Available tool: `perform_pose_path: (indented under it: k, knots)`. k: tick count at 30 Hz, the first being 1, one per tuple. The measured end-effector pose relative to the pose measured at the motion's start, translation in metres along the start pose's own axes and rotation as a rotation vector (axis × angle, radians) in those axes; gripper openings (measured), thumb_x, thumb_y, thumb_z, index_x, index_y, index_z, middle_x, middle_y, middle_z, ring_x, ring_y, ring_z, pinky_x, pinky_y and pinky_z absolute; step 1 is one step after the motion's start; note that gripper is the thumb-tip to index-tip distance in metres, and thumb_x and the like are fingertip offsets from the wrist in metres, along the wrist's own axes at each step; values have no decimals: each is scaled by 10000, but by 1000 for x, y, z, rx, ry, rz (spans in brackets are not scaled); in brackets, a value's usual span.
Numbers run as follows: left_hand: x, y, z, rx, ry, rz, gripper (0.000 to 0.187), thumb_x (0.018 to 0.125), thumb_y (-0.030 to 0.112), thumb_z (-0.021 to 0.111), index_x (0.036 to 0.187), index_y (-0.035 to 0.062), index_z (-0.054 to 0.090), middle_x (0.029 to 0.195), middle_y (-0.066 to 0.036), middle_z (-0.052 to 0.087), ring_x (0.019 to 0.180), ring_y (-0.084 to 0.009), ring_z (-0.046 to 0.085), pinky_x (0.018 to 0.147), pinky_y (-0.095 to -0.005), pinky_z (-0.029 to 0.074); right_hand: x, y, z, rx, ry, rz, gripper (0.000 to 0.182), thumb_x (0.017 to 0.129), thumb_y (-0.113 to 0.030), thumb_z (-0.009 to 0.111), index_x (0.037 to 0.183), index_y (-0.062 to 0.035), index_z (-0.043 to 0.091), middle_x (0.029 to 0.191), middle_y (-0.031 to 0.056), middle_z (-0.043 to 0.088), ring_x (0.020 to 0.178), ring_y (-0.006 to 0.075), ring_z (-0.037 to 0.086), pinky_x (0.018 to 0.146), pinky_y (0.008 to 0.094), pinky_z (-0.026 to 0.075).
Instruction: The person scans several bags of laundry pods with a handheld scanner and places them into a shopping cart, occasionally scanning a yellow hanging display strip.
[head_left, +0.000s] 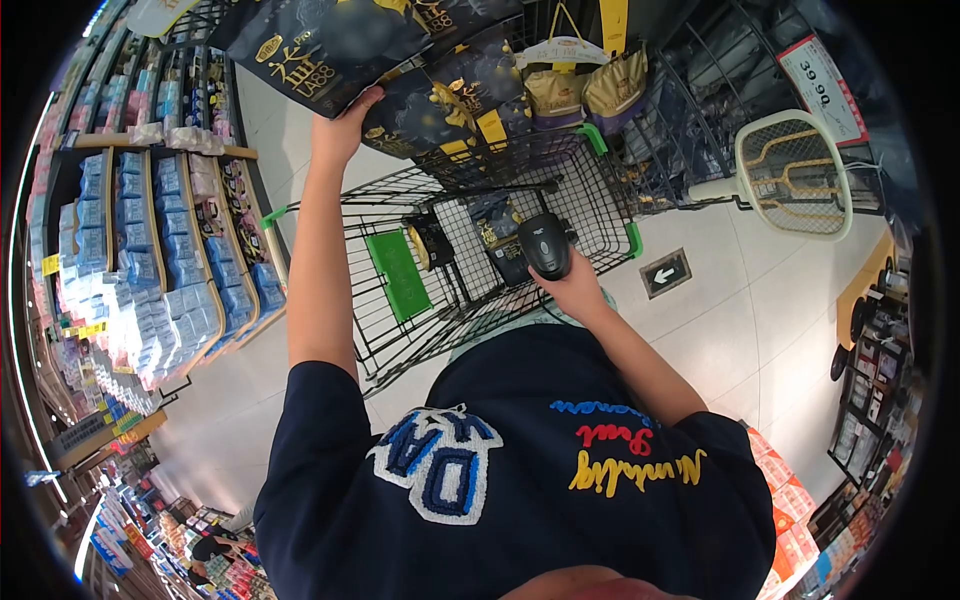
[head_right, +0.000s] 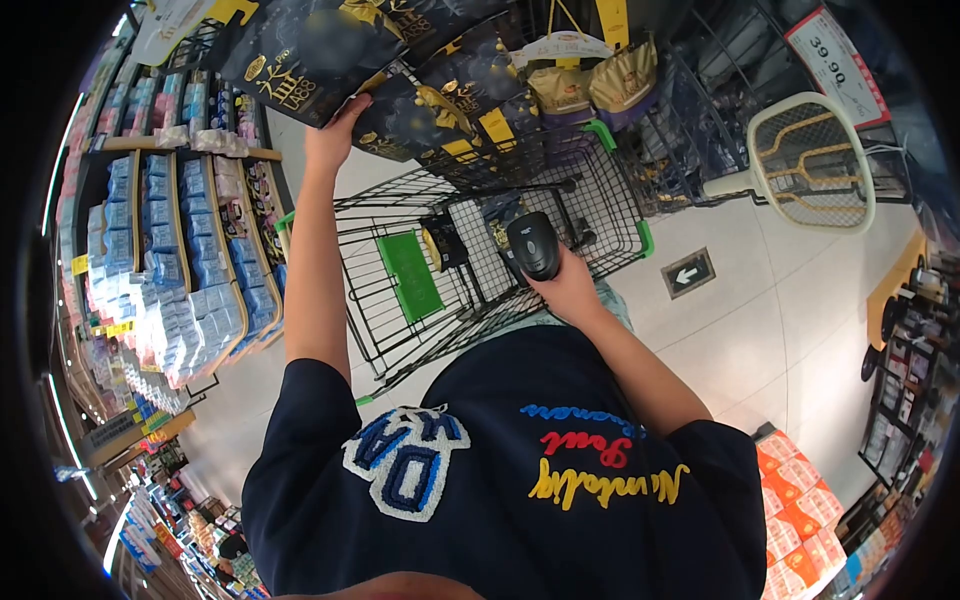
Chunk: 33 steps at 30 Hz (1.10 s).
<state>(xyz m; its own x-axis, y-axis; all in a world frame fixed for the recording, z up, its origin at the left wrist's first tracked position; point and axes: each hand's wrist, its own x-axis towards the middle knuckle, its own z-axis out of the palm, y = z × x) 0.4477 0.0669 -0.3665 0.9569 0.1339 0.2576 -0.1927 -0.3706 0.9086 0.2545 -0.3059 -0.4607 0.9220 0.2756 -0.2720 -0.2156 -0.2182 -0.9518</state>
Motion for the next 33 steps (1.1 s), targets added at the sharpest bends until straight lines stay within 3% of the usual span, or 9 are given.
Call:
perform_pose_path:
  k: [2,5,8,13,20,23,29,33]
  knots:
    - [-1,3,0,5,-40,-1,262,900,89,774,1124,-25,700,1028,-80,743,938,-173,695,846,-301,539,-1,-3,0,-15,2,11,360,854,-166,792,1144,-12,646,1024,121,728,938,220,697,847,353,533]
    - [-2,4,1,-9,-49,-2,267,894,78,778,1127,-23,696,1029,-81,742,931,-177,695,843,-300,537,-2,-3,-1,-41,6,24,361,852,-167,805,1121,-1,631,1000,95,718,920,171,676,843,331,525]
    - [-5,12,3,-21,-41,-40,267,892,76,781,1120,-27,688,1007,-84,739,921,-173,695,848,-296,532,-3,-1,-1,-34,5,-4,356,851,-163,804,1117,-2,631,998,94,718,914,172,675,841,330,524]
    - [-5,5,6,-194,-22,-76,273,887,89,791,1100,-31,668,968,-79,728,908,-159,696,858,-291,525,-5,11,0,-37,18,-24,382,835,-184,807,1129,-7,641,994,122,723,898,231,695,813,352,537]
    - [-3,29,0,39,-123,-122,336,915,234,779,1146,8,684,1020,-46,742,943,-165,694,859,-328,510,-9,5,-2,-64,29,-23,367,837,-171,810,1117,-6,638,997,114,722,913,213,691,830,346,531]
    - [-3,50,-1,172,-148,-162,296,914,198,776,1104,-9,681,988,-64,743,911,-165,703,834,-322,533,-10,5,-2,-52,53,-50,345,837,-166,812,1092,-7,642,979,100,722,908,195,689,833,338,528]
    - [2,53,-8,199,-270,-156,307,923,258,769,1117,27,716,1017,-62,755,928,-165,693,846,-327,518,-10,6,-4,-50,36,-43,325,837,-145,809,1080,-10,641,955,88,715,879,171,674,816,329,527]
    - [6,46,-14,199,-349,-135,331,922,301,767,1117,39,711,992,-47,743,918,-166,663,854,-335,504,-8,22,-6,-71,24,-4,407,825,-177,812,1161,-20,644,1012,128,723,932,247,703,832,361,537]
